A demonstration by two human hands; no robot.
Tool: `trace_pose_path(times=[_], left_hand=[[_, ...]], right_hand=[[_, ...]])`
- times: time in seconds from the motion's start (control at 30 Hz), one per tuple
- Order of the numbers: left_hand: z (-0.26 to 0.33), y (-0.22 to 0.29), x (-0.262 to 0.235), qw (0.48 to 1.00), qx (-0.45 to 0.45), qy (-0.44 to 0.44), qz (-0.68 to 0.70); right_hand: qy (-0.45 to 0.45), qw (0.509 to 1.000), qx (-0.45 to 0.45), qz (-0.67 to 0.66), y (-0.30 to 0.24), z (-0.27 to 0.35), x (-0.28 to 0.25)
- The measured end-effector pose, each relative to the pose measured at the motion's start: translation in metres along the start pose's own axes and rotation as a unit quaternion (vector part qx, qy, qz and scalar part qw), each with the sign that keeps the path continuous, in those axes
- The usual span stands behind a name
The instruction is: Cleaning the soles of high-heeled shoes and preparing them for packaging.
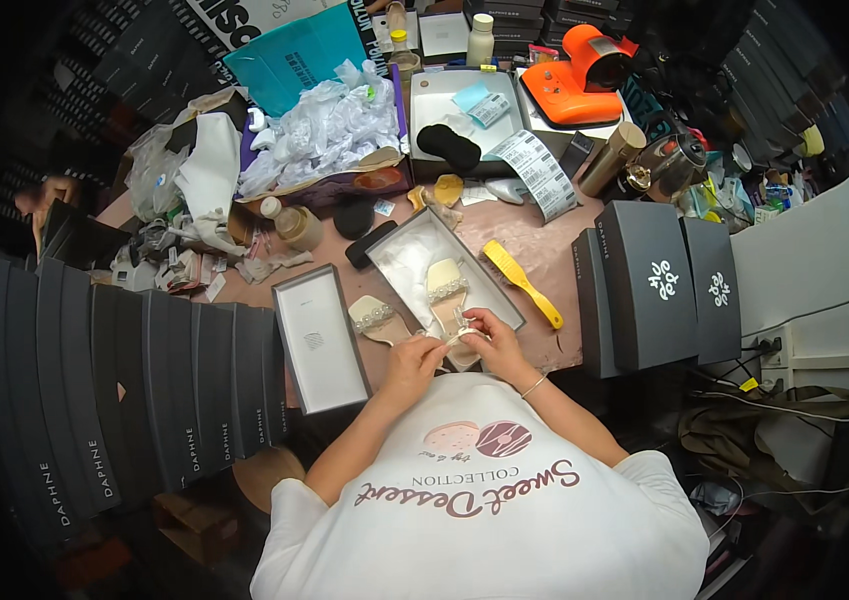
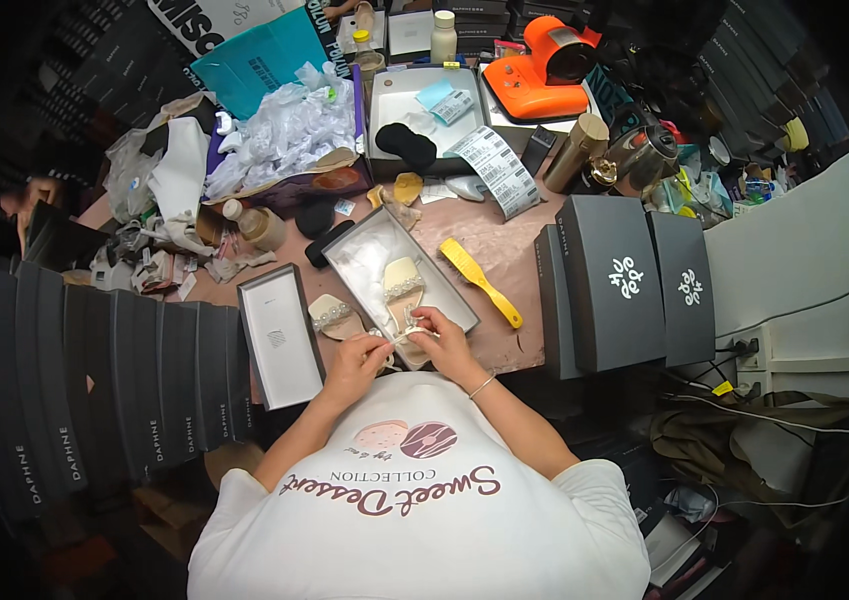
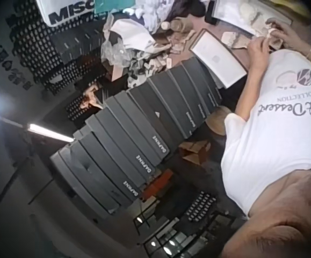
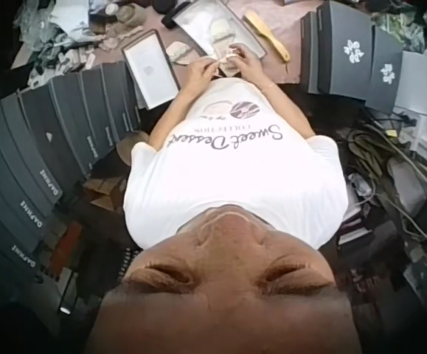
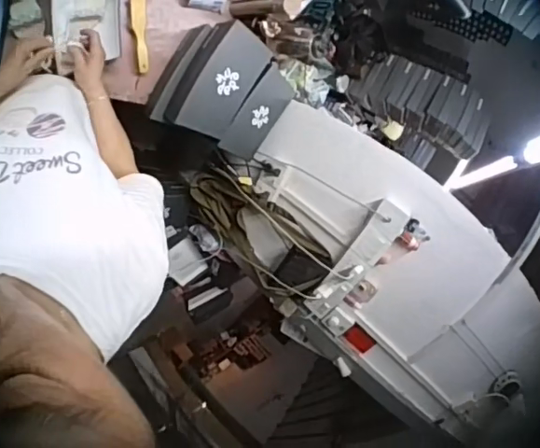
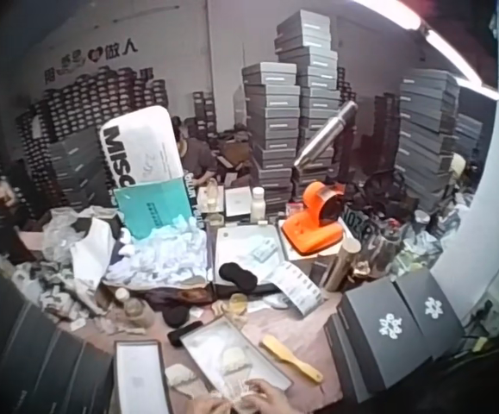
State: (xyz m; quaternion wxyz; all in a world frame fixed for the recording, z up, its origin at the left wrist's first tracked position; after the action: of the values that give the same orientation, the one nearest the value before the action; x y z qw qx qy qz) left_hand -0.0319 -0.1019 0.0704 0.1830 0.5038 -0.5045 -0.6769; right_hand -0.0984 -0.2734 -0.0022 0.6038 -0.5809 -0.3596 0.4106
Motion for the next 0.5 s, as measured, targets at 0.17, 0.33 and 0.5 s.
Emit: trace_pose_path(times=[0.17,0.33,0.5], left_hand=[[0.004,-0.007,0.004,0.997,-0.006,-0.071,0.029],[0.011,0.002,0.006,0.997,-0.016,-0.072,-0.007],[0.003,0.003,0.021,1.000,-0.014,-0.027,-0.002]], right_hand=[[-0.078,0.983,0.147,-0.082,-0.011,0.007,-0.010],[-0.048,0.968,0.192,-0.157,-0.014,0.004,-0.004],[-0.065,0.958,0.201,-0.195,-0.022,0.007,-0.003]])
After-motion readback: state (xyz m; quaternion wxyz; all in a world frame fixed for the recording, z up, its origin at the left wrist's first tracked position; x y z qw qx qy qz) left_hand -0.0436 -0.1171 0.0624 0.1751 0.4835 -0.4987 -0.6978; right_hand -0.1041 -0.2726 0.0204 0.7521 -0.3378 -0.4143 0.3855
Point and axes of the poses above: each hand's wrist, its own z-axis away from the middle knuckle, its own x-axis out of the palm, y = z × x, the point moved 2 cm from there along -z, towards the middle knuckle, and after that the axes turned 11 degrees about y, right-handed, at the moved point
